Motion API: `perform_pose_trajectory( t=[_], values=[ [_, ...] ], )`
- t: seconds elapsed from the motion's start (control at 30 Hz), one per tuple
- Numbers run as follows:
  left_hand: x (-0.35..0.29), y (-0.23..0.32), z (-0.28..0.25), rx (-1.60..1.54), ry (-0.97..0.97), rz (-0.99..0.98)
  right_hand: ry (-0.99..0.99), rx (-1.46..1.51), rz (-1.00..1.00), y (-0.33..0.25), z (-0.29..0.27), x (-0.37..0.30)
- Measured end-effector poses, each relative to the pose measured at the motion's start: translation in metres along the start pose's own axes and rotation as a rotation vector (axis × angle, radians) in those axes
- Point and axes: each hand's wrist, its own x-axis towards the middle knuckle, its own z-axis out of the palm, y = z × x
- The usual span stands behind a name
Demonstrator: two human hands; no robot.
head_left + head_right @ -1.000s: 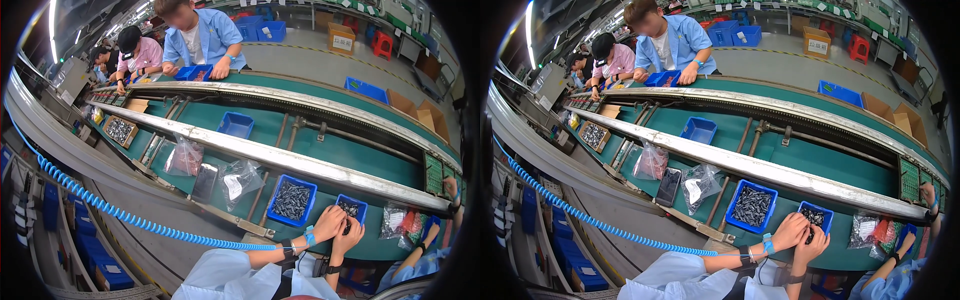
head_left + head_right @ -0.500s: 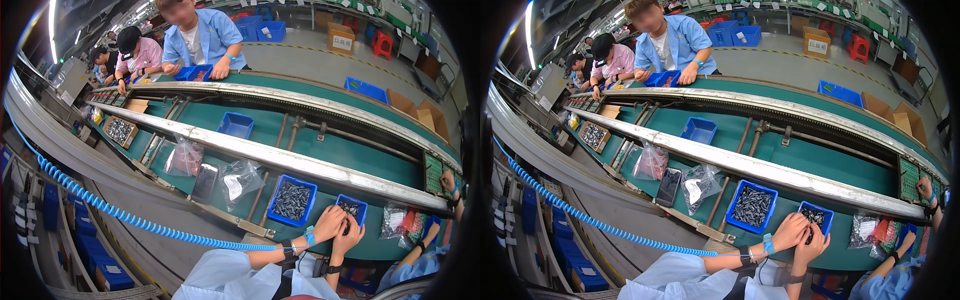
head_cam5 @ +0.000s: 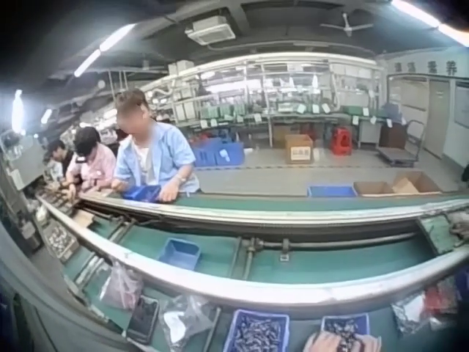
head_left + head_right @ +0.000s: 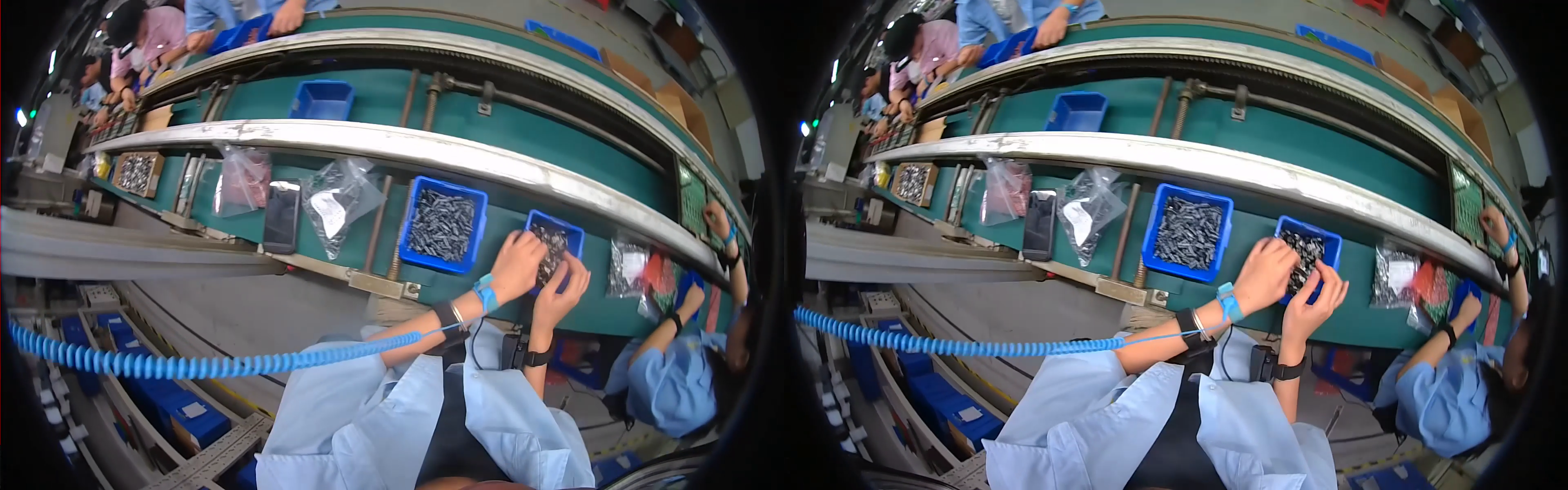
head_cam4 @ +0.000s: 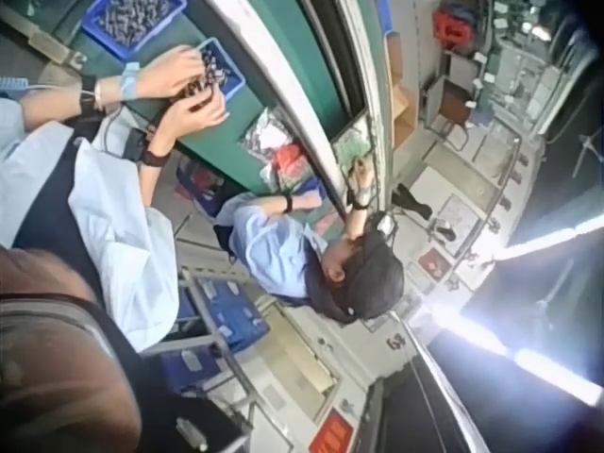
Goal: The person picks up electronic components from a blue bin and places them one by one into designated slots on a circuit board.
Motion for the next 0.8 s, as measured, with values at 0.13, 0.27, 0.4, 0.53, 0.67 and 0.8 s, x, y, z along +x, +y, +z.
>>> perform_pose_trajectory(
  t=[0.13,0.27,0.4,0.53,0.67,0.8],
  values=[
    [-0.008,-0.017,0.003,0.072,-0.055,-0.040,-0.254,0.400,-0.165,-0.084,-0.028,0.022],
    [-0.004,-0.003,0.019,0.012,-0.061,0.005,-0.640,0.456,-0.379,-0.121,-0.009,0.024],
    [-0.013,-0.013,0.006,0.150,-0.126,-0.011,-0.657,0.612,-0.356,-0.143,-0.018,0.015],
    [-0.053,-0.031,0.043,-0.011,0.074,-0.031,-0.452,0.348,-0.396,-0.092,-0.001,0.023],
    [-0.015,-0.004,0.013,-0.149,-0.071,-0.083,-0.319,0.501,0.158,-0.032,-0.008,0.030],
    [-0.011,0.001,0.005,0.020,-0.098,-0.062,-0.197,0.164,-0.012,0.005,0.006,0.011]
  ],
)
